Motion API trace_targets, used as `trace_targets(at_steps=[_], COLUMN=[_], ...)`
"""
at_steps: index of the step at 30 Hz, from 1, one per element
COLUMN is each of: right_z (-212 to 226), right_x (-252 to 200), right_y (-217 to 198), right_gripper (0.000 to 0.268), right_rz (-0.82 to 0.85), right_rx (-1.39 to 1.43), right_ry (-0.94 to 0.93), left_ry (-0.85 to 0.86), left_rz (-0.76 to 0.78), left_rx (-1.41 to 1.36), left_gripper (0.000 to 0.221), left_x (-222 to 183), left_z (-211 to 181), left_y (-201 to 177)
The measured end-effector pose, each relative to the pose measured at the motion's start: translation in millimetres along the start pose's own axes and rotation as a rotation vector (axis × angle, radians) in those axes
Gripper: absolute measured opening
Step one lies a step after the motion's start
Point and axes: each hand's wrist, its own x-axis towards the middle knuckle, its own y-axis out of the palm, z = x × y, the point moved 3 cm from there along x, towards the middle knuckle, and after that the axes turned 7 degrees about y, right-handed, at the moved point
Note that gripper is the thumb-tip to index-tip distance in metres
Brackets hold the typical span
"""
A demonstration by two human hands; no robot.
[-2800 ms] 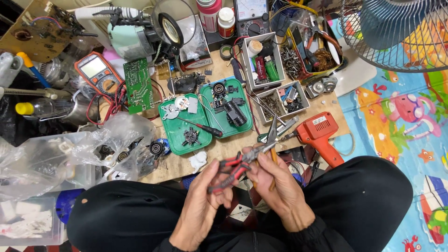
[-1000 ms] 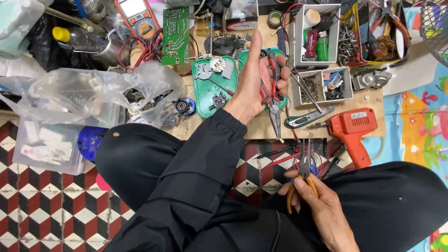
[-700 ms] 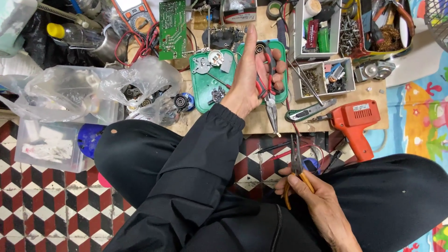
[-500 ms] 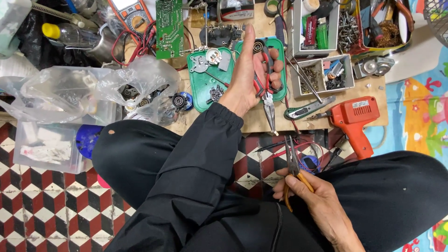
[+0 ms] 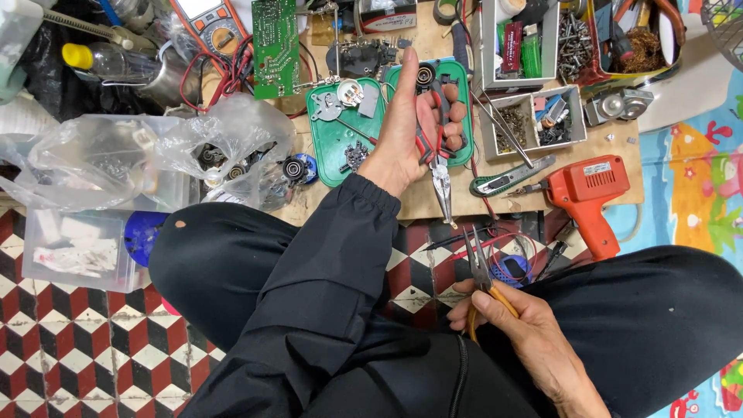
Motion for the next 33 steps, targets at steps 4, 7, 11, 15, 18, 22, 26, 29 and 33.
trace_targets(at_steps=[4,7,11,15,18,22,26,29,33], right_z=[0.1,1.8,2.6,0.9,2.9,3.3,3.5,3.2,1.3], right_x=[-0.8,-2.4,-2.6,-1.2,-2.4,-2.2,-2.8,-3.2,-1.4], right_y=[-0.4,0.2,0.5,-0.2,0.6,1.1,1.2,0.8,-0.1], right_gripper=[0.041,0.040,0.041,0.041,0.041,0.040,0.041,0.040,0.041], right_rz=[-0.006,-0.018,-0.021,-0.015,-0.027,-0.032,-0.030,-0.019,0.012], right_rx=[0.012,0.018,0.009,0.029,0.018,0.005,0.004,-0.001,-0.002], right_ry=[0.008,0.024,0.020,0.018,0.032,0.028,0.025,0.016,-0.009], left_ry=[-0.016,-0.021,-0.014,-0.009,0.001,0.020,0.028,0.024,0.017], left_rz=[0.043,0.047,0.036,0.001,0.015,-0.018,-0.041,-0.038,-0.047], left_rx=[-0.017,-0.014,-0.008,0.003,0.011,0.047,0.060,0.057,0.063], left_gripper=[0.076,0.076,0.076,0.076,0.076,0.077,0.078,0.077,0.078], left_x=[-0.3,-0.7,-1.1,-1.3,-2.5,-3.6,-2.8,-3.7,-5.3], left_z=[0.7,0.9,0.7,0.1,-0.7,-1.9,-1.6,-1.4,-1.4], left_y=[1.7,3.2,3.0,2.1,3.5,4.7,3.5,4.1,6.5])
